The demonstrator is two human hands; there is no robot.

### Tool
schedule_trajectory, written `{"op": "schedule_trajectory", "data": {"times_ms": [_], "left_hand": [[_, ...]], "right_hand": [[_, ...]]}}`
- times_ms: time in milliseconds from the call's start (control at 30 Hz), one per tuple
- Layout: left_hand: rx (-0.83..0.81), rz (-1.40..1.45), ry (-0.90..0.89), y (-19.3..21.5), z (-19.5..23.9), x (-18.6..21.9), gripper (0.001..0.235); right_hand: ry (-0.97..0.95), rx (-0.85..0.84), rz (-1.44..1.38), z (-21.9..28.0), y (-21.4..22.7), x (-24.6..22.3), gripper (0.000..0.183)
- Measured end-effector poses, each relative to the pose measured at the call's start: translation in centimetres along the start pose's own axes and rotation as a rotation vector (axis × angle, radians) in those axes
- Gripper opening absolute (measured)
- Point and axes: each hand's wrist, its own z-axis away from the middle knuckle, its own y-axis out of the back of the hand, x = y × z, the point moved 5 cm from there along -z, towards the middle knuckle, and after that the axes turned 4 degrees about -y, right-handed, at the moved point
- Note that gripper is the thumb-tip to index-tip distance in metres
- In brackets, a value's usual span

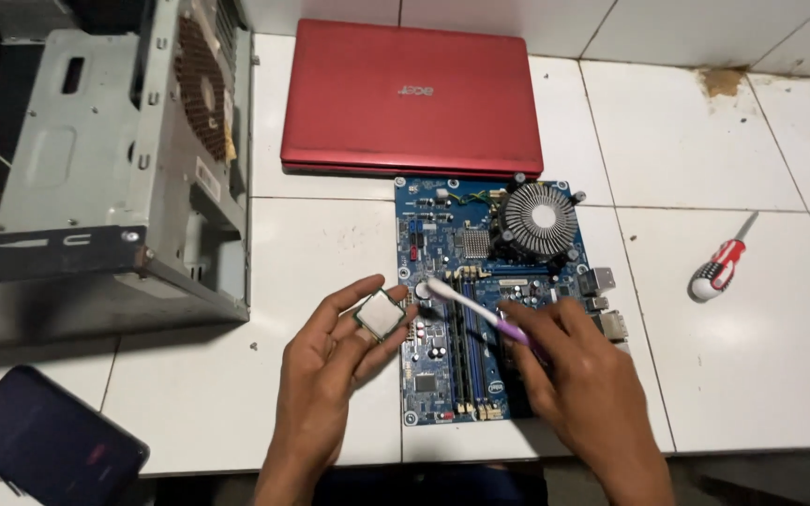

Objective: The person uses a toothbrush to clean a CPU fan, two RAM sticks, and a CPU processor. The person scrubs the fan blades and heatsink, then brushes the gold contacts and edges of the RAM modules, and finally cleans the top and bottom surfaces of the CPU.

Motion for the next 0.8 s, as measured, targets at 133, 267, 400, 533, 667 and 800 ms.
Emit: {"op": "schedule_trajectory", "data": {"times_ms": [133,267,400,533,667,800], "left_hand": [[-0.027,-0.022,0.006,-0.8,-0.1,0.1,0.051],[0.057,0.028,0.046,0.5,-0.4,0.6,0.053],[0.151,0.085,0.057,1.1,-0.5,1.4,0.05],[0.149,0.059,0.075,0.7,-0.7,1.5,0.05],[0.112,0.033,0.094,0.0,-0.8,1.1,0.051],[0.014,0.01,0.046,-0.2,-0.8,0.2,0.05]], "right_hand": [[-0.029,-0.104,-0.06,-1.9,-2.5,1.4,0.032],[-0.012,-0.053,-0.095,-0.6,-1.1,0.1,0.022],[-0.098,0.052,-0.006,3.6,1.5,-1.1,0.016],[-0.259,-0.051,-0.052,8.3,-0.3,-1.2,0.025],[-0.704,-1.212,-0.062,12.2,-9.4,8.3,0.058],[-0.462,-1.184,-0.041,14.8,-10.8,12.6,0.049]]}}
